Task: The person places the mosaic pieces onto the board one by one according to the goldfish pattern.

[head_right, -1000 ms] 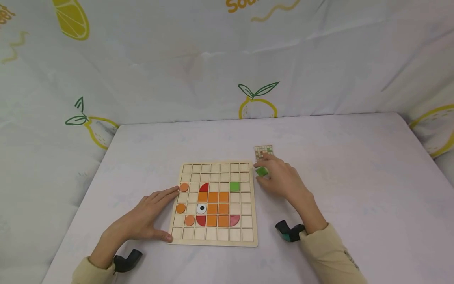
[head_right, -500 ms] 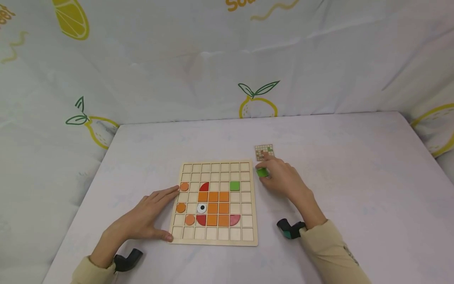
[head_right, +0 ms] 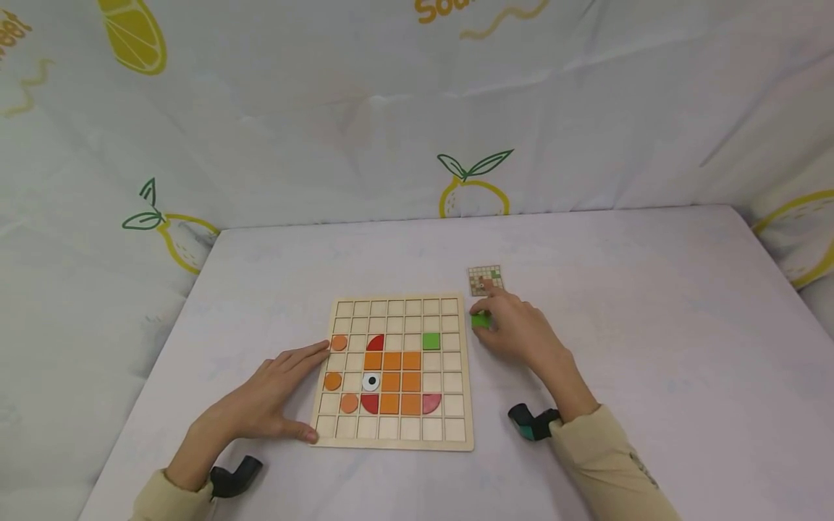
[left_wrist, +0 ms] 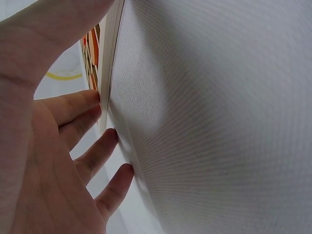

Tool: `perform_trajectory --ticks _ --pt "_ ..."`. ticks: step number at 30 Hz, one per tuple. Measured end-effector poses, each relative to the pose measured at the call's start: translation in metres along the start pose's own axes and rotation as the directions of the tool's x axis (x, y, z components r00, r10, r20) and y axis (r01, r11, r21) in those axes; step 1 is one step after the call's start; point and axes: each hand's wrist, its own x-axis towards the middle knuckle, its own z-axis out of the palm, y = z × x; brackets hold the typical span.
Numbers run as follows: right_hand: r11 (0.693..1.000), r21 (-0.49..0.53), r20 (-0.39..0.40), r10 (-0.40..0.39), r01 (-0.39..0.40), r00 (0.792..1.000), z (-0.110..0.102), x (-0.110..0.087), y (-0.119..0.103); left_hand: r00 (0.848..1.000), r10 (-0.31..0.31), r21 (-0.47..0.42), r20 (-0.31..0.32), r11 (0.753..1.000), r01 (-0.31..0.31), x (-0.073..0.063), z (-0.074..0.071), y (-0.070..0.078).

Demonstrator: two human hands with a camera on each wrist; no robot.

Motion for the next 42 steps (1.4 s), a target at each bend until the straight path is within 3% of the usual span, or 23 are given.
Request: perform_trajectory --ticks 13,30,42 --pt "1.0 -0.011 -0.012 -0.024 0.024 1.0 -0.005 -0.005 -0.014 1.0 0.002 0.007 -0.002 1.0 -0.002 0.0 0.001 0.0" --pt "0.99 0.072 0.068 -0.124 0.119 0.99 0.006 -0.002 -0.033 1.0 0.012 -0.002 -0.01 1.0 -0.012 0.0 0.001 -0.002" --pt "0.993 0.034 0.056 -0.112 0.11 0.992 0.011 -0.003 -0.038 1.0 0.013 0.008 -0.014 1.0 -0.013 0.0 0.002 -0.003"
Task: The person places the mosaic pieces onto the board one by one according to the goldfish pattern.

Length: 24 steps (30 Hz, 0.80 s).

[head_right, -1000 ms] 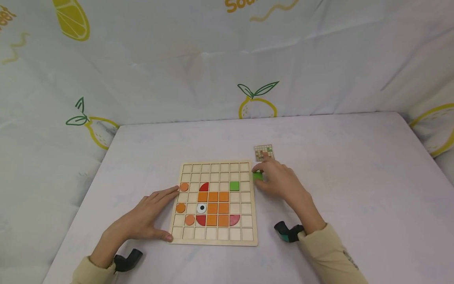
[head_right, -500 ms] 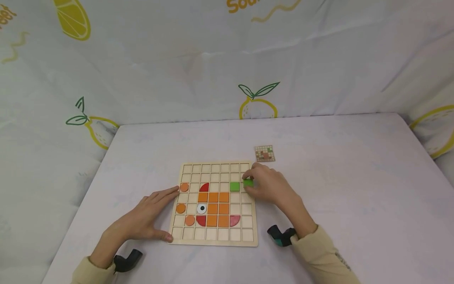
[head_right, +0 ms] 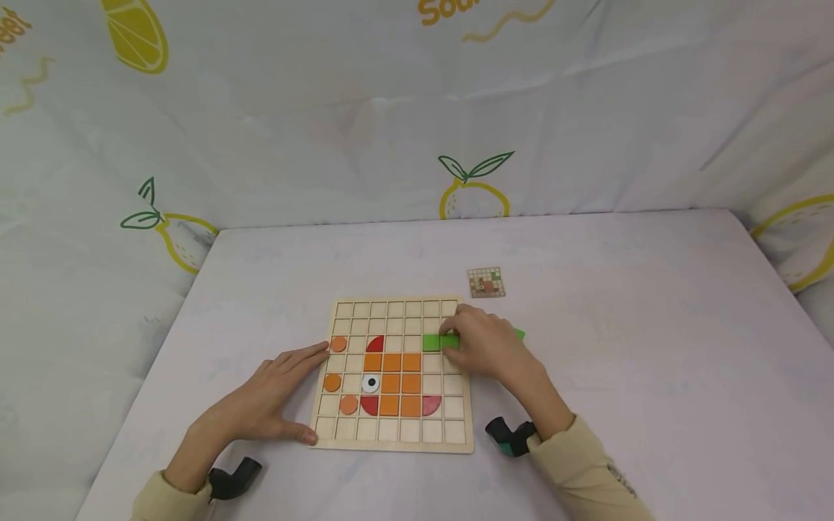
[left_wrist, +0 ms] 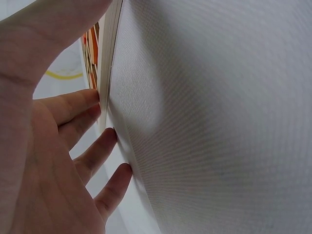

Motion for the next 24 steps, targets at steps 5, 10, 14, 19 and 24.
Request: perform_trajectory --ticks 5,10,14,19,24 --pt "1.0 -0.001 -0.005 -0.004 0.004 1.0 0.001 0.0 0.001 1.0 -0.008 -0.002 0.008 1.0 0.008 0.0 -0.001 0.001" --pt "1.0 0.002 -0.008 -0.007 0.007 1.0 0.001 -0.001 0.002 1.0 -0.018 -0.004 0.017 1.0 0.018 0.001 -0.001 0.002" --pt "1.0 0.008 -0.01 -0.007 0.007 1.0 0.001 -0.001 0.004 1.0 -0.018 -0.002 0.016 1.0 0.018 0.001 -0.001 0.002" --pt "1.0 0.023 -0.008 -0.006 0.006 1.0 -0.002 -0.003 0.007 1.0 -0.017 0.0 0.013 1.0 0.017 0.0 -0.002 0.003" --pt "0.999 0.029 -0.029 0.02 -0.019 0.999 -0.007 -0.009 0.015 1.0 -0.014 0.001 0.011 1.0 0.014 0.0 -0.002 0.003"
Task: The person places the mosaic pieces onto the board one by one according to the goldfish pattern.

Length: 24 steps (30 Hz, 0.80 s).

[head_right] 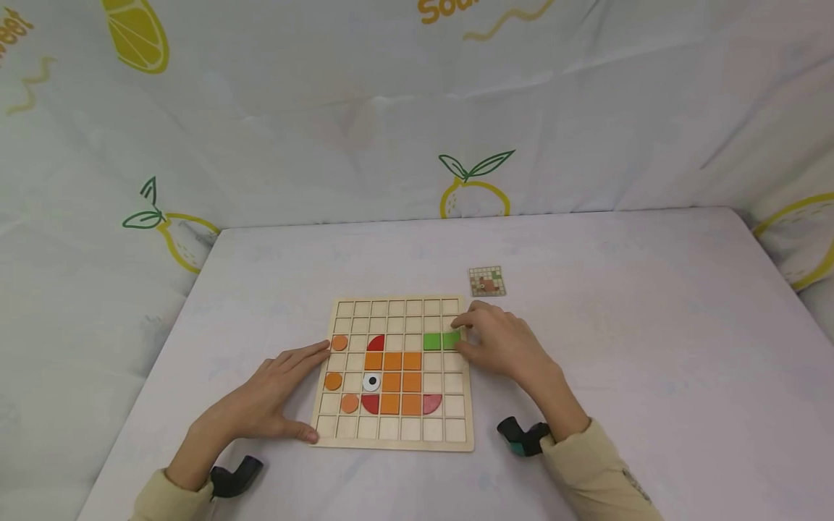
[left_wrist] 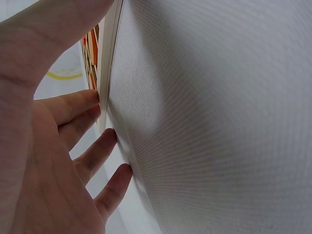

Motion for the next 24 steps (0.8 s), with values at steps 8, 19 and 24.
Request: perform_trajectory --ticks 8,19,24 --pt "0.999 -0.022 -0.052 0.04 -0.041 0.998 -0.012 -0.016 0.023 1.0 -0.006 0.0 0.006 1.0 0.006 0.001 -0.001 0.0" --pt "0.995 -0.007 -0.083 0.096 -0.097 0.992 -0.02 -0.031 0.047 1.0 -0.004 0.002 0.006 1.0 0.004 0.0 0.0 0.0" --pt "0.994 -0.023 -0.083 0.107 -0.109 0.991 -0.02 -0.034 0.052 1.0 0.005 0.003 -0.001 1.0 -0.005 0.0 0.0 0.0"
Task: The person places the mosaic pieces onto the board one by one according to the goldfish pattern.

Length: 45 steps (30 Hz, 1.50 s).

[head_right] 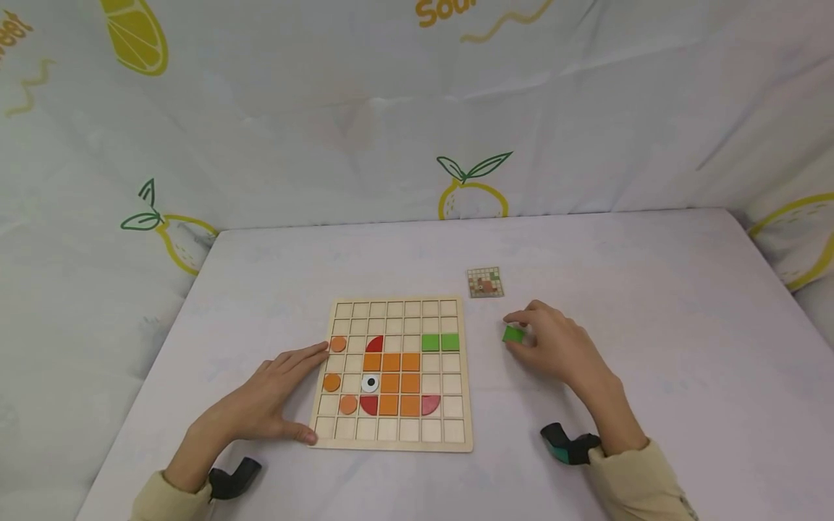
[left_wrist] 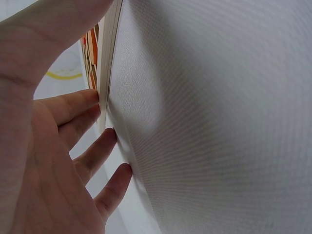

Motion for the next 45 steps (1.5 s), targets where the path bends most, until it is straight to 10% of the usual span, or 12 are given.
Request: perform_trajectory --ticks 21,45 --pt "1.0 -0.009 0.021 -0.03 0.03 0.999 -0.001 0.005 -0.005 1.0 0.005 0.0 0.0 1.0 -0.005 0.001 0.002 -0.002" --pt "0.989 -0.008 0.07 -0.145 0.146 0.987 0.028 0.049 -0.077 1.0 0.001 0.003 0.001 1.0 -0.001 0.0 0.0 -0.001"
